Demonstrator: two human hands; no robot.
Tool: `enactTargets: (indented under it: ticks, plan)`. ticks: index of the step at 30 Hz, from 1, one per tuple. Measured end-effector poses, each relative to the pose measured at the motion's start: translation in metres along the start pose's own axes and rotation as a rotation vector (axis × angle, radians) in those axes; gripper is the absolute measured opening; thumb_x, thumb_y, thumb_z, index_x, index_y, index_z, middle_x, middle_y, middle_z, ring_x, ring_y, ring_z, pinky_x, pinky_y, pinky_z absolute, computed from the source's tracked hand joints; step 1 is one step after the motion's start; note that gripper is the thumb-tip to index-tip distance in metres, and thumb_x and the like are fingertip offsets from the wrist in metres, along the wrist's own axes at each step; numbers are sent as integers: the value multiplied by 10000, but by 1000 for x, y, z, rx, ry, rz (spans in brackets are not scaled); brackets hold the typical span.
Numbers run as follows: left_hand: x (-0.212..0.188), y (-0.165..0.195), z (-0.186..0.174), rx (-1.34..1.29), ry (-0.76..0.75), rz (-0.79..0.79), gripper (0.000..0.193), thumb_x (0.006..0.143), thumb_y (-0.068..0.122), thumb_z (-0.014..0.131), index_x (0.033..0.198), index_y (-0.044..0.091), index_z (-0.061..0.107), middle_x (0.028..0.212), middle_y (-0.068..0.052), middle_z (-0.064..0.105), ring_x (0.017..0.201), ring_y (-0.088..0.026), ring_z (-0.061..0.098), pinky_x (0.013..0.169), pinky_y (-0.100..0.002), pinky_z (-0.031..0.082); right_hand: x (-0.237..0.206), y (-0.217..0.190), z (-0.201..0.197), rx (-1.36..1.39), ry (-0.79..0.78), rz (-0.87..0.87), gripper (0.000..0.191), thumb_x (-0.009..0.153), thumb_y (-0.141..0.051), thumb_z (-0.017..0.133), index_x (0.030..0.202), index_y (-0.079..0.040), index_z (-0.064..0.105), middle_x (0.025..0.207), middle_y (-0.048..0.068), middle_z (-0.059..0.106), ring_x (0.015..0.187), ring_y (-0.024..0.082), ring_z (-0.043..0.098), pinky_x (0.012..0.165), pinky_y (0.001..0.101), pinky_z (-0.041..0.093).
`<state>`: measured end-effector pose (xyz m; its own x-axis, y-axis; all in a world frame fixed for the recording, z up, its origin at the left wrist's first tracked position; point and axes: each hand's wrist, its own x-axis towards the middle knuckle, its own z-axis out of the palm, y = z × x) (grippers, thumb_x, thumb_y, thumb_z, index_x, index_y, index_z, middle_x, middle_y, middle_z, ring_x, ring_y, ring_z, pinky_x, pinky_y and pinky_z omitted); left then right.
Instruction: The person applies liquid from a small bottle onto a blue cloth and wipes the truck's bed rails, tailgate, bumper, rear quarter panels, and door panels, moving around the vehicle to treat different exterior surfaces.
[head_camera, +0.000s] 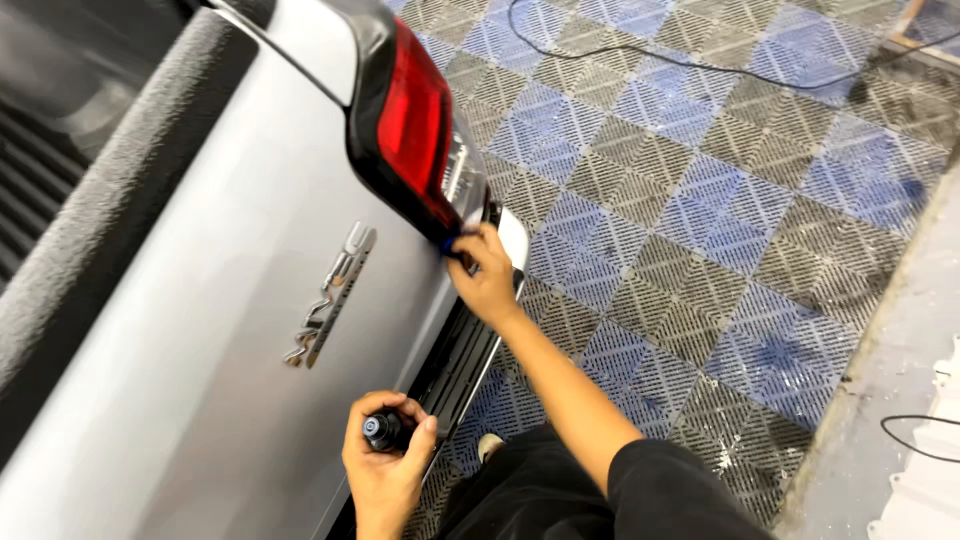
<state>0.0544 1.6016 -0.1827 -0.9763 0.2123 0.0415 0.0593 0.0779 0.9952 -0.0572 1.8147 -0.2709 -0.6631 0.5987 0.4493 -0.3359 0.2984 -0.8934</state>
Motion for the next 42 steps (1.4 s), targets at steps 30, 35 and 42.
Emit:
enactTargets:
  ticks: [30, 35, 42]
  plan:
    - [3, -53, -2, -150, -53, 137, 347, 749, -184, 700, 1018, -9, 565, 972, -154, 598, 831, -211, 648, 757, -336, 575, -6, 11, 19, 485, 244, 226, 169, 898, 10, 729, 1020, -34, 620, 980, 44, 512, 800, 97, 582, 701, 228, 487]
    - [13, -54, 15, -215, 37, 146, 341, 750, -191, 689, 1013, -11, 569, 960, -162, 598, 828, -232, 648, 733, -356, 580, 37, -9, 15, 121, 149, -116, 217, 864, 11, 763, 1051, -25, 659, 1082, 88, 585, 894, 156, 587, 768, 275, 488]
    - [23, -47, 40, -240, 114, 158, 335, 752, -189, 699, 1005, -13, 567, 945, -160, 591, 813, -231, 643, 756, -351, 557, 154, -61, -15, 163, 121, 1, 208, 877, -17, 743, 1074, -21, 677, 968, 88, 626, 801, 183, 586, 736, 307, 490]
